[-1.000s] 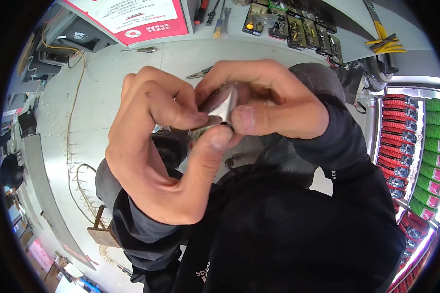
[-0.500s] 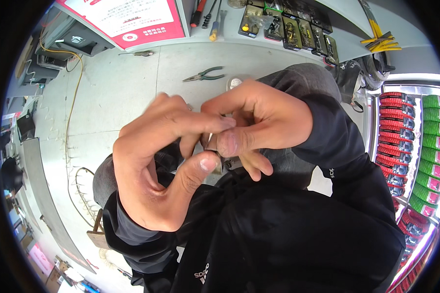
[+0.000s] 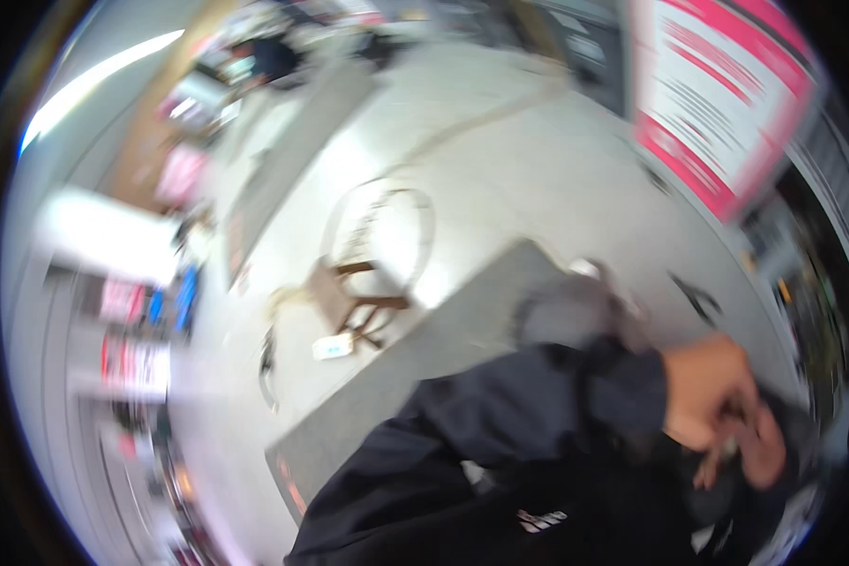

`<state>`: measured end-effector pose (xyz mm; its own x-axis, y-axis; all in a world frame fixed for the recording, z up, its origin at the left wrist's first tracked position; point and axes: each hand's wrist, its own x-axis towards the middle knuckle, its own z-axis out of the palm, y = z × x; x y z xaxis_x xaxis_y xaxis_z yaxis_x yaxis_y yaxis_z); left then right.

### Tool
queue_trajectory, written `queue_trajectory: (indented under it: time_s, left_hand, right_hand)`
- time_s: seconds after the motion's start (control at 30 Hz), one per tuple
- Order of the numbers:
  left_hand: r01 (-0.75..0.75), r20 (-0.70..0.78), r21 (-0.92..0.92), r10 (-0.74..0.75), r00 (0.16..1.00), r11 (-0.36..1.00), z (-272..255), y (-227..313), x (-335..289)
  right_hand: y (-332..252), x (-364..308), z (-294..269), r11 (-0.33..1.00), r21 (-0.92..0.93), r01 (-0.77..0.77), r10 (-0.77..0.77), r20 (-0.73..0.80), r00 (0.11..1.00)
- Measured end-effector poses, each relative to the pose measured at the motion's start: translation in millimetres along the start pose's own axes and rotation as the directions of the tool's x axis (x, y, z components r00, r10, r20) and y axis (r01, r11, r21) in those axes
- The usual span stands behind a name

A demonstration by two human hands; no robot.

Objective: The person sits on the floor and assembles a small electronic device by inserting a pin into a metal housing, then placing the assembly into a rectangular metal casing. The person closes the casing and briefly handles a small bottle before the clip ends.

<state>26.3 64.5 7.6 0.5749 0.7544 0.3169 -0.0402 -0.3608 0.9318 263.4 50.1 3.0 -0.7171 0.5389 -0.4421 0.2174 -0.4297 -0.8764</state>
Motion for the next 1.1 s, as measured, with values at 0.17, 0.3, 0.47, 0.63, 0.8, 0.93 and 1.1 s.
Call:
queue_trajectory:
  time_s: [0.17,0.3,0.47,0.63,0.8,0.93,1.1]
  left_hand:
    - [-0.134,-0.267,-0.083,0.108,0.958,0.987,32,-21,1]
    - [-0.135,-0.45,-0.026,0.109,0.887,0.991,22,-29,-2]
    - [-0.15,-0.561,-0.159,0.036,0.827,0.976,16,-24,-1]
    - [-0.075,-0.377,-0.516,-0.147,0.914,0.853,17,-1,-8]
    - [-0.139,-0.332,-0.666,-0.124,0.935,0.733,27,-3,-9]
    - [-0.114,-0.308,-0.693,-0.149,0.94,0.712,27,0,-21]
    - [-0.059,-0.268,-0.72,-0.198,0.943,0.691,23,5,-36]
  right_hand:
    - [14,-3,-2,0.972,-0.212,0.1,-0.137,-0.166,0.977]
    - [9,5,-8,0.871,-0.432,0.236,-0.367,-0.25,0.896]
    - [-2,24,9,0.608,-0.641,0.467,-0.715,-0.187,0.674]
    - [15,37,-3,0.451,-0.747,0.488,-0.869,-0.242,0.433]
    - [20,40,-7,0.447,-0.705,0.55,-0.885,-0.263,0.383]
    - [9,33,19,0.515,-0.687,0.513,-0.843,-0.298,0.448]
    - [13,19,21,0.722,-0.567,0.397,-0.652,-0.366,0.664]
